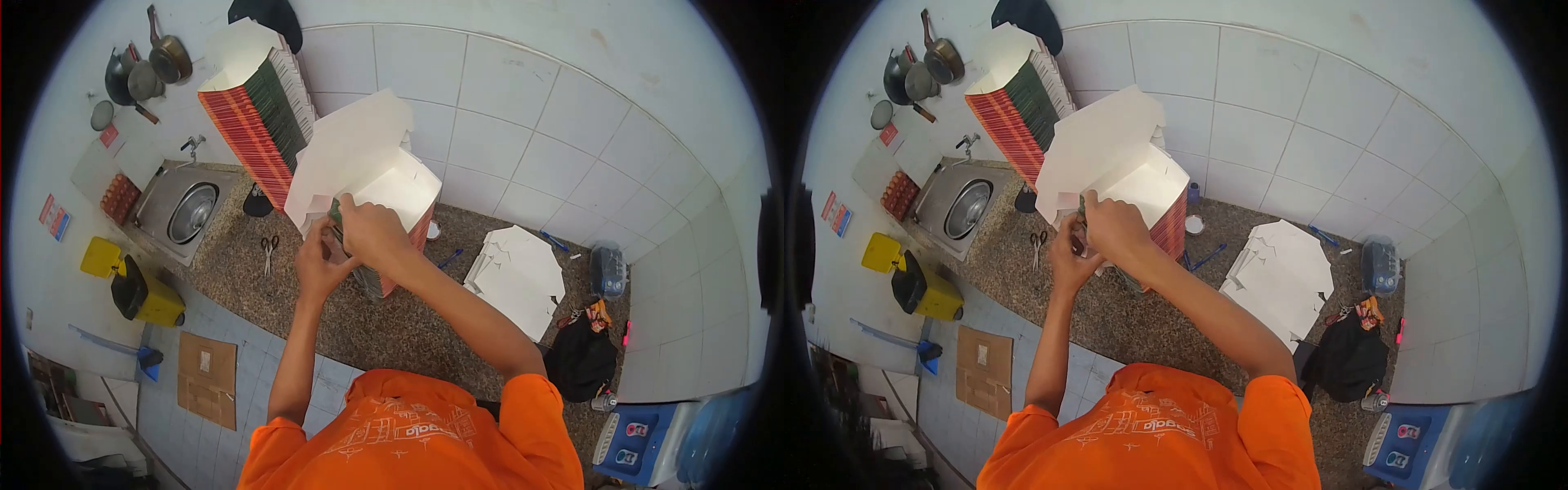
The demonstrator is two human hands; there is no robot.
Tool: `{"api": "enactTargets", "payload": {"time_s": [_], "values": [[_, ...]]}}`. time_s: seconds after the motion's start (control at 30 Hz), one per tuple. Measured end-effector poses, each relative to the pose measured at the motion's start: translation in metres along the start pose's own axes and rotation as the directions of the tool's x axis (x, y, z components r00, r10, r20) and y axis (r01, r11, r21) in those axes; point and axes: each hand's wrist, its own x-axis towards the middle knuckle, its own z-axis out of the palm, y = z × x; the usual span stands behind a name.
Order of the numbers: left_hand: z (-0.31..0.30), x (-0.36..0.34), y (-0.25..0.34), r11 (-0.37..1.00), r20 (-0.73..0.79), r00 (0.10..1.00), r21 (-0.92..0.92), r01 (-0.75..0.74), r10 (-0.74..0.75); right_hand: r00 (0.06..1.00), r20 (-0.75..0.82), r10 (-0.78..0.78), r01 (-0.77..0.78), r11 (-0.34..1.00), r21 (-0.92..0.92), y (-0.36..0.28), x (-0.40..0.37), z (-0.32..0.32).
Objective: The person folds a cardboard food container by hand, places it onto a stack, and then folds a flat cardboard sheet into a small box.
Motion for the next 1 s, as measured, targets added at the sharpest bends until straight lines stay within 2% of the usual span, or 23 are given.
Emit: {"api": "enactTargets", "payload": {"time_s": [0.13, 0.2, 0.33, 0.4, 0.43, 0.5, 0.53, 0.6, 0.63, 0.67, 0.7, 0.73, 0.87, 0.93, 1.0], "values": [[-0.006, 0.004, 0.004, 0.997, 0.047, 0.997, -0.054, -0.052, 0.055, 1.0, 0.007, -0.02, 0.02, 1.0, -0.017, 0.0, 0.0, -0.001], [-0.008, 0.004, 0.004, 0.994, 0.084, 0.995, 0.102, 0.046, -0.055, 1.0, 0.002, -0.023, 0.023, 0.998, -0.061, -0.001, 0.0, 0.001], [-0.006, 0.004, 0.005, 0.997, 0.035, 0.999, 0.083, -0.004, 0.001, 0.993, 0.03, -0.113, 0.115, 0.992, -0.045, 0.006, 0.005, 0.025], [-0.006, 0.005, 0.008, 0.99, 0.08, 0.987, -0.005, 0.138, -0.137, 0.987, 0.113, -0.117, 0.116, 0.993, 0.012, 0.008, 0.011, 0.026], [-0.005, 0.002, 0.009, 0.992, 0.088, 0.988, -0.009, 0.129, -0.128, 0.989, 0.105, -0.107, 0.107, 0.994, 0.009, 0.007, 0.012, 0.018], [-0.004, -0.006, 0.009, 0.997, 0.065, 0.996, -0.041, 0.07, -0.067, 0.989, 0.145, 0.029, -0.034, 0.999, 0.034, 0.007, 0.017, 0.001], [-0.003, -0.008, 0.016, 0.997, 0.072, 0.996, -0.047, 0.063, -0.059, 0.997, -0.04, 0.07, -0.07, 0.997, 0.012, 0.02, 0.025, -0.002], [0.0, -0.016, 0.038, 0.999, -0.062, 0.998, -0.045, -0.025, 0.022, 0.918, -0.352, 0.181, -0.205, 0.978, -0.033, 0.055, 0.051, -0.026], [0.006, -0.021, 0.033, 0.997, -0.045, 0.997, -0.048, -0.066, 0.063, 0.89, -0.421, 0.174, -0.238, 0.966, -0.104, 0.083, 0.064, -0.031], [0.007, -0.023, 0.035, 0.997, -0.03, 0.998, -0.051, -0.063, 0.061, 0.889, -0.417, 0.189, -0.252, 0.963, -0.1, 0.111, 0.078, -0.023], [0.009, -0.019, 0.039, 0.989, -0.015, 0.989, 0.002, -0.146, 0.146, 0.945, -0.073, 0.319, -0.317, 0.948, 0.04, 0.141, 0.092, -0.014], [0.012, -0.014, 0.042, 0.971, 0.0, 0.972, 0.05, -0.234, 0.234, 0.887, 0.286, 0.362, -0.415, 0.897, 0.152, 0.151, 0.095, -0.017], [0.016, -0.008, 0.041, 0.962, 0.077, 0.962, 0.059, -0.266, 0.261, 0.898, 0.253, 0.359, -0.389, 0.918, 0.081, 0.163, 0.083, -0.01], [0.013, -0.007, 0.043, 0.954, 0.086, 0.951, 0.007, -0.298, 0.297, 0.916, 0.244, 0.319, -0.372, 0.903, 0.216, 0.166, 0.076, -0.005], [0.013, -0.008, 0.043, 0.947, 0.103, 0.943, 0.023, -0.32, 0.316, 0.923, 0.221, 0.315, -0.363, 0.902, 0.232, 0.174, 0.078, 0.007]]}}
